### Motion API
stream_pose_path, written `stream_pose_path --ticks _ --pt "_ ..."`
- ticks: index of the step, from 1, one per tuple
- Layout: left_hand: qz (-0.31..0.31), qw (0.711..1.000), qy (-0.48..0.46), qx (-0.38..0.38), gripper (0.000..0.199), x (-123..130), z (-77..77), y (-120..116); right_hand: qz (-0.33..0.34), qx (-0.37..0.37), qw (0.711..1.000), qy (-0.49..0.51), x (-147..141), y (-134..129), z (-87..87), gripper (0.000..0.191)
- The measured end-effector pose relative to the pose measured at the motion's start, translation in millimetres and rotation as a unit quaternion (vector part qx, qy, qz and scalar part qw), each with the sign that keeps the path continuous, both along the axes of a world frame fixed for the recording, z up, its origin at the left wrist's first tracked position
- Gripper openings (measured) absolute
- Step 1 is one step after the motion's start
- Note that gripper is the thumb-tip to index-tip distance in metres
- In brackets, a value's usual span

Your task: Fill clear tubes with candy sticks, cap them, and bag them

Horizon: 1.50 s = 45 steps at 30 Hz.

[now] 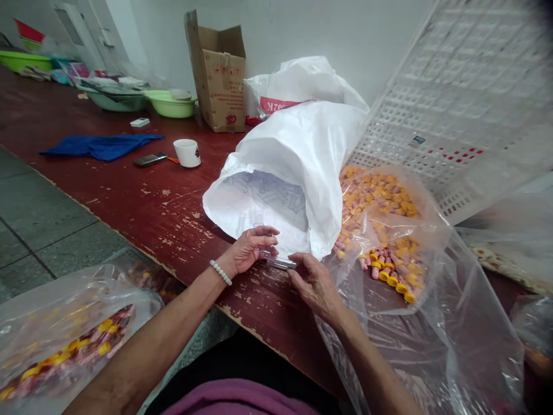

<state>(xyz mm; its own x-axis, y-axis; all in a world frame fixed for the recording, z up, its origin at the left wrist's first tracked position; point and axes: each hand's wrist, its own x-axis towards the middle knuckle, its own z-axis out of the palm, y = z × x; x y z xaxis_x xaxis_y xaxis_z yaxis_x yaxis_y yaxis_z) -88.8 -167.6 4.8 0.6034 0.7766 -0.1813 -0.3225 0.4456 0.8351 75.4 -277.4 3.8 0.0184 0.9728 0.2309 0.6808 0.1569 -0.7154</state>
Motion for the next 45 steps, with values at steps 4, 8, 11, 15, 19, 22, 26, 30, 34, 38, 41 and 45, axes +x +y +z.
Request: stream_pose_path --ticks 4,8,11,15,19,22,26,30,34,38,41,45 --pt "-0.065 0.988 0.084 0.108 0.023 -11.0 0.3 -17.7 0.034 0.01 0.999 -0.034 0.5 0.2 17.3 0.026" --pt "-0.134 0.987 0.046 0.071 0.035 -21.3 -8.1 -35.4 0.056 0.01 0.998 -0.04 -11.8 6.3 25.3 0.022" --pt "-0.129 0.991 0.015 0.009 0.042 -31.6 -16.0 -38.7 0.108 -0.037 0.993 0.026 -16.3 21.5 22.1 0.029" --pt "-0.08 0.994 -0.044 -0.059 0.042 -48.3 -18.5 -34.2 0.076 -0.011 0.996 0.041 -20.3 65.5 7.5 0.029" --pt "-0.037 0.99 -0.11 -0.083 0.047 -62.7 -14.9 -29.5 0.05 0.02 0.974 -0.221 -33.8 107.0 -9.9 0.037" --pt "-0.02 0.988 -0.123 -0.091 0.048 -68.0 -14.1 -27.6 0.046 0.007 0.938 -0.343 -40.0 116.4 -15.4 0.034" --pt "0.018 0.99 -0.113 -0.078 0.053 -63.8 -15.6 -27.2 0.02 0.001 0.931 -0.364 -32.9 107.7 -13.6 0.027" --pt "0.073 0.992 -0.099 -0.022 0.059 -50.0 -17.3 -29.3 -0.018 0.011 0.981 -0.194 -31.0 85.5 -5.6 0.021" --pt "0.108 0.989 -0.096 0.043 0.061 -36.1 -21.7 -31.7 0.0 -0.013 0.993 0.119 -47.3 59.2 4.7 0.023" --pt "0.127 0.984 -0.065 0.107 0.062 -28.6 -29.8 -30.2 0.008 -0.009 0.981 0.193 -56.2 46.7 1.6 0.019" --pt "0.156 0.976 -0.009 0.154 0.059 -25.8 -33.5 -28.6 0.012 -0.006 0.986 0.166 -52.3 42.2 -2.3 0.018" --pt "0.155 0.972 0.03 0.173 0.058 -18.8 -35.0 -30.5 0.019 0.002 0.998 0.057 -44.3 28.5 5.5 0.022"
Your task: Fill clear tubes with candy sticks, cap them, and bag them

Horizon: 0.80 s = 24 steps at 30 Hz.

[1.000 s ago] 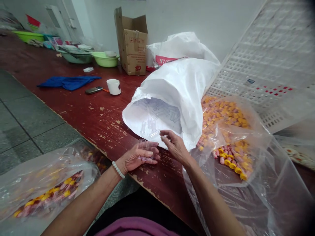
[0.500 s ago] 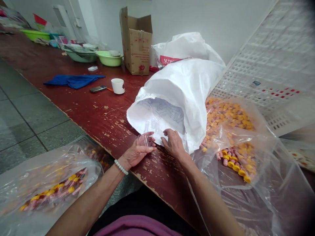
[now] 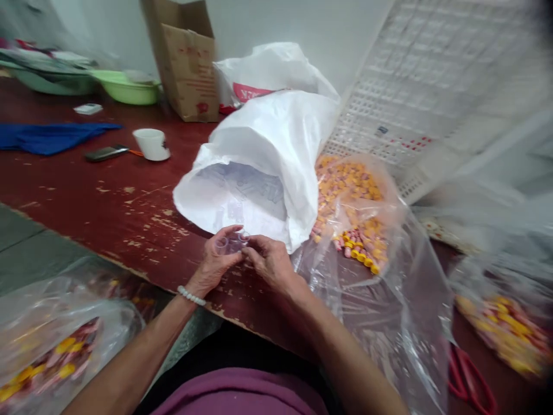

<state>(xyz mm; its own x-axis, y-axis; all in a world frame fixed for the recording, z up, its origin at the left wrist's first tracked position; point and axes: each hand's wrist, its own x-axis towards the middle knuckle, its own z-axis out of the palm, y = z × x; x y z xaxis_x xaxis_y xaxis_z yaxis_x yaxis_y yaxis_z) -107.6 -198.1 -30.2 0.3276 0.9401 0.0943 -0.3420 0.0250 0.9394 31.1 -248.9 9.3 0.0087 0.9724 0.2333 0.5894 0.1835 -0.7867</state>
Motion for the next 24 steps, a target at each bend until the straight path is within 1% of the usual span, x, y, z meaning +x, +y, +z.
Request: stream_pose_path --ticks 3,5,8,10,12,15,16,18,19,21,22,23,24 --pt "0.005 1.0 0.01 -0.016 0.056 9.8 -0.1 -4.4 -0.014 -0.004 0.996 -0.083 5.8 -13.0 7.6 0.024" --pt "-0.003 0.999 0.0 -0.035 0.055 17.7 2.7 -9.3 -0.038 -0.014 0.994 -0.097 10.9 -21.0 9.0 0.025" --pt "-0.059 0.995 -0.04 -0.068 0.054 28.9 11.7 -18.3 -0.08 -0.024 0.993 -0.078 19.4 -30.9 6.3 0.035" --pt "-0.098 0.991 -0.051 -0.08 0.055 35.3 17.3 -23.9 -0.099 -0.027 0.99 -0.092 23.8 -36.7 4.5 0.041" --pt "-0.108 0.99 -0.042 -0.078 0.055 40.6 19.4 -28.3 -0.103 -0.031 0.983 -0.148 26.4 -42.6 5.2 0.04" --pt "-0.097 0.992 -0.017 -0.074 0.054 47.1 16.3 -33.0 -0.086 -0.029 0.966 -0.242 31.5 -51.2 11.2 0.036" --pt "-0.096 0.992 -0.009 -0.079 0.054 48.8 14.7 -34.0 -0.078 -0.02 0.963 -0.257 35.9 -53.4 13.3 0.034" --pt "-0.094 0.991 0.0 -0.096 0.052 51.1 12.5 -34.9 -0.081 0.013 0.965 -0.248 52.4 -55.6 15.5 0.03" --pt "-0.09 0.99 0.0 -0.106 0.052 51.5 12.2 -34.7 -0.096 0.032 0.968 -0.231 65.4 -55.5 14.9 0.027" --pt "-0.079 0.989 -0.006 -0.124 0.052 50.7 12.5 -33.5 -0.175 0.04 0.962 -0.207 100.1 -53.3 9.9 0.024" --pt "-0.076 0.988 -0.007 -0.131 0.053 49.8 12.9 -32.7 -0.228 0.027 0.951 -0.206 120.5 -51.8 5.9 0.026" --pt "-0.074 0.988 -0.006 -0.137 0.053 48.7 13.1 -31.8 -0.295 -0.007 0.93 -0.218 141.6 -50.3 1.1 0.028" --pt "-0.075 0.987 -0.002 -0.14 0.054 47.7 13.2 -31.0 -0.33 -0.022 0.916 -0.227 162.2 -49.3 -4.0 0.031"
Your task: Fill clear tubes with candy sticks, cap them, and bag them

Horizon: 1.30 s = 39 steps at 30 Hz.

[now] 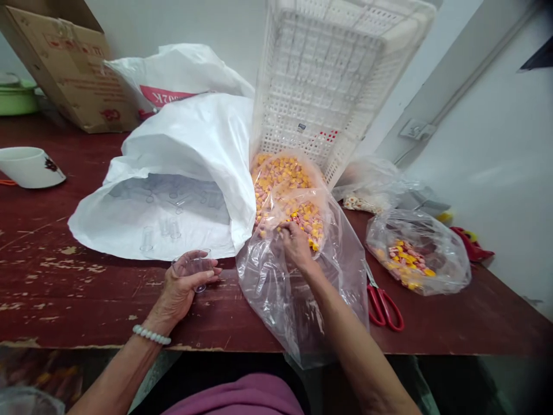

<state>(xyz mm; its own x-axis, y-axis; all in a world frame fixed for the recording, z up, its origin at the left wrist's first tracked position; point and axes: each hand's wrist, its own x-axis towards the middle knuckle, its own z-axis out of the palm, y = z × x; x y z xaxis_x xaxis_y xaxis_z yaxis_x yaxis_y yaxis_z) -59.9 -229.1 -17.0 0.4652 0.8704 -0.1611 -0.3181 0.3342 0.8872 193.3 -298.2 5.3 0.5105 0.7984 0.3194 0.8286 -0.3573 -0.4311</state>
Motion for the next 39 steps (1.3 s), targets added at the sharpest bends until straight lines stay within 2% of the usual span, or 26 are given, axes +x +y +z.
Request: stream_pose_path --ticks 3,5,8,10,14,20,22,26,28,30,32,34,36,39 --pt "-0.014 1.0 0.02 0.002 0.055 -1.6 -0.9 0.9 -0.068 -0.022 0.997 -0.027 51.5 -1.6 -14.7 0.035" --pt "-0.018 0.999 0.031 0.004 0.055 -1.4 -1.8 0.5 -0.107 -0.034 0.993 -0.047 74.6 -6.5 -21.9 0.04" --pt "-0.025 0.999 0.044 0.001 0.056 -0.1 -2.7 -0.6 -0.148 -0.049 0.985 -0.07 95.2 -15.0 -28.8 0.047" --pt "-0.028 0.999 0.042 0.0 0.055 0.9 -3.2 -1.1 -0.153 -0.053 0.983 -0.085 100.7 -18.1 -32.0 0.046" --pt "-0.008 1.0 0.02 0.006 0.053 2.3 -4.4 -2.2 -0.115 -0.052 0.985 -0.118 86.3 -18.9 -39.3 0.039" --pt "0.006 0.998 0.055 0.036 0.05 3.0 -1.4 -8.2 -0.002 -0.073 0.989 -0.126 25.6 -19.4 -46.8 0.03" --pt "0.011 0.996 0.068 0.065 0.047 4.0 0.1 -10.5 0.0 -0.06 0.99 -0.127 13.5 -19.0 -43.8 0.029" --pt "0.009 0.989 0.079 0.123 0.041 7.7 -0.9 -13.9 -0.059 0.025 0.994 -0.089 4.8 -21.5 -28.5 0.032" --pt "-0.001 0.988 0.078 0.133 0.038 9.7 -3.5 -15.6 -0.003 0.078 0.996 -0.039 -2.9 -27.3 -16.6 0.033" --pt "-0.017 0.983 0.089 0.157 0.035 10.9 -6.5 -17.6 0.112 0.105 0.988 -0.01 -18.2 -36.2 -3.3 0.033" --pt "-0.031 0.971 0.117 0.206 0.031 10.9 -8.8 -20.2 0.219 0.085 0.972 -0.017 -39.1 -46.0 9.8 0.032" --pt "-0.042 0.953 0.143 0.263 0.029 9.8 -9.0 -23.2 0.292 0.044 0.955 -0.035 -60.0 -53.1 20.8 0.031" --pt "-0.056 0.937 0.161 0.305 0.029 8.0 -6.8 -25.8 0.332 0.008 0.942 -0.045 -75.2 -56.0 29.2 0.031" --pt "-0.071 0.926 0.168 0.33 0.03 6.2 -0.6 -28.3 0.36 -0.028 0.931 -0.047 -83.3 -55.5 37.8 0.036"
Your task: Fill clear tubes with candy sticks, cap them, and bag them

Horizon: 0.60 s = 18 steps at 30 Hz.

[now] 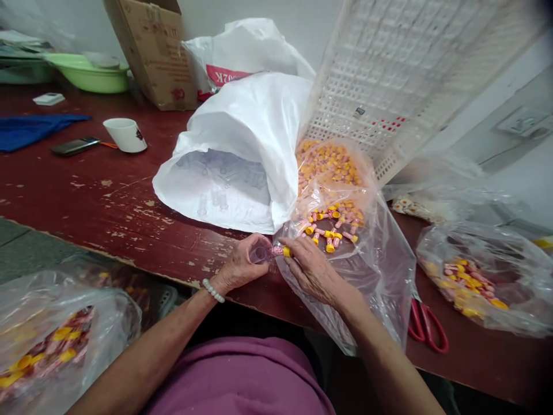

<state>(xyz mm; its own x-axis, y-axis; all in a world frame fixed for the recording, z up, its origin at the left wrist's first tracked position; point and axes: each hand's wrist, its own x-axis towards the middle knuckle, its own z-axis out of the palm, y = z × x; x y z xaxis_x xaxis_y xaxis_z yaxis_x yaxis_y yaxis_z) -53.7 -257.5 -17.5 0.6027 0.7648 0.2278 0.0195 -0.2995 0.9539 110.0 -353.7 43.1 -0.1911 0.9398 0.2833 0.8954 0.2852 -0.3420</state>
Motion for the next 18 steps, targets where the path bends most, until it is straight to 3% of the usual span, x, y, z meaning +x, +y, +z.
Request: stream_pose_path --ticks 4,8,11,14,16,18 --pt "0.003 1.0 -0.013 -0.007 0.026 1.3 6.7 -1.3 -0.033 0.049 0.996 0.07 2.5 0.1 2.2 0.046" --pt "0.012 0.999 -0.015 -0.033 0.025 4.1 8.7 -4.9 -0.089 0.116 0.983 0.111 -6.6 -2.4 -12.3 0.041" --pt "0.021 0.996 -0.01 -0.087 0.028 4.4 7.2 -10.3 -0.074 0.084 0.99 0.081 -17.1 -3.7 -25.4 0.051" --pt "0.037 0.981 -0.027 -0.187 0.034 3.8 3.7 -12.4 -0.061 0.059 0.992 0.09 -9.3 -2.0 -30.7 0.056" --pt "0.054 0.964 -0.06 -0.253 0.039 3.6 2.0 -10.5 -0.104 0.08 0.986 0.107 9.0 1.3 -32.1 0.049" --pt "0.062 0.949 -0.092 -0.296 0.043 3.6 1.5 -7.3 -0.215 0.091 0.969 0.077 31.7 6.6 -35.4 0.034"
